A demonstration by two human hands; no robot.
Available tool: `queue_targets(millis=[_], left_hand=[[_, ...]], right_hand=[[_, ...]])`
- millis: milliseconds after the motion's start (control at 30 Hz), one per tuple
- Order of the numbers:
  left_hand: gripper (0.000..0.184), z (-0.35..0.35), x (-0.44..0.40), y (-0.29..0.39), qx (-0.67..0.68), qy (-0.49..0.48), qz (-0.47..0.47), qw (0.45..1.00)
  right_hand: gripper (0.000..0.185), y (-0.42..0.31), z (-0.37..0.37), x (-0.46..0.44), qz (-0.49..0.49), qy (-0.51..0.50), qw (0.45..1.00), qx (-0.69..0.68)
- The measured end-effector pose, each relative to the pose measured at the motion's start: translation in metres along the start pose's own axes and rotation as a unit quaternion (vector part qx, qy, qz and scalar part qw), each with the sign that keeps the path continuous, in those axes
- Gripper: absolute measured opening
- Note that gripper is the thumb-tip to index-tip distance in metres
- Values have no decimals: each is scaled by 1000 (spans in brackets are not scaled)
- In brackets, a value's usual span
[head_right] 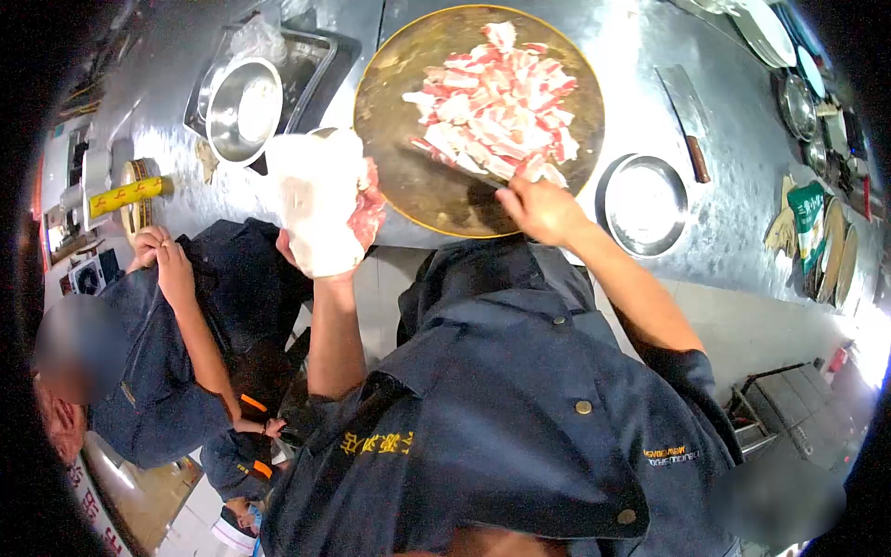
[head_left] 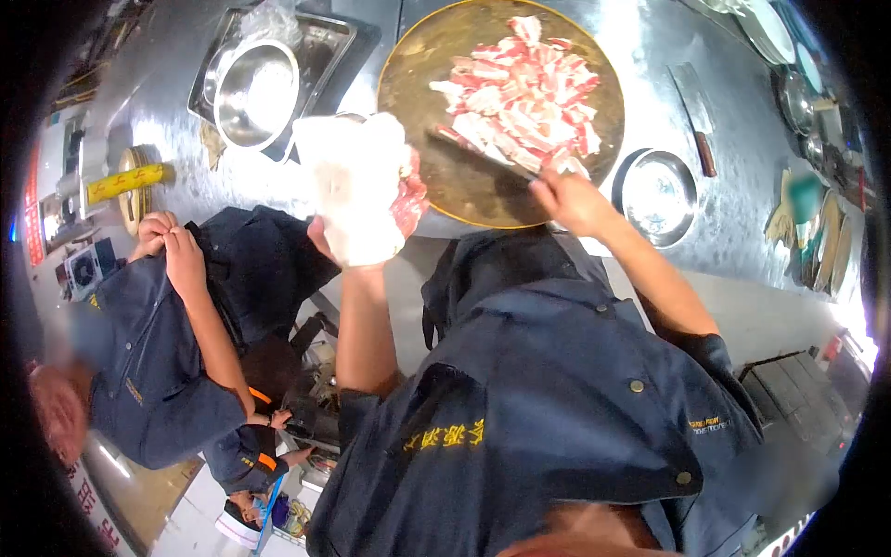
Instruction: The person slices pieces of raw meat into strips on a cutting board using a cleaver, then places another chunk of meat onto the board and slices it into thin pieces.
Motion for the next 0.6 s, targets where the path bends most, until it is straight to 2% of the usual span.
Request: queue_targets(millis=[67,133,167,200,300,400,433,467,500,533,567,600], left_hand=[[131,13,-10,14,-15,21,20,999],[132,8,-23,22,-41,1,11,999],[132,12,-27,26,-46,-3,9,999],[132,16,-30,30,-51,-7,7,999],[112,55,-29,47,-75,-23,18,997],[98,54,-30,40,-83,-37,18,996],[100,32,-34,32,-188,62,16,980],[105,21,-40,15,-282,126,-48,950],[112,10,-45,-2,-376,197,-97,900],[120,-1,-51,-20,-453,229,-208,836],[129,-5,-54,-31,-443,262,-174,839],[124,-4,-54,-37,-428,273,-112,854]], right_hand=[[41,3,-4,-15,11,81,997,15],[38,3,-6,-30,-8,122,990,66],[37,4,-6,-34,35,178,982,55],[34,-8,2,-34,15,183,980,80],[31,-6,6,-43,13,191,969,158],[31,-1,23,-49,-4,240,954,181],[31,-6,31,-47,0,253,952,175],[32,-8,37,-44,4,265,949,168],[32,-4,37,-41,6,260,958,123],[33,-6,38,-39,-27,229,970,74],[33,-11,39,-32,-15,227,971,69],[34,-22,40,-21,-4,223,973,63]])
Point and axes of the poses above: each hand's wrist, its own x-axis away from the middle knuckle, its own z-axis out of the back of the hand, y = z × x, the point moved 2 cm from there along -x, towards the middle knuckle, and after that the axes turned 13 degrees about y, right-handed, at the moved point
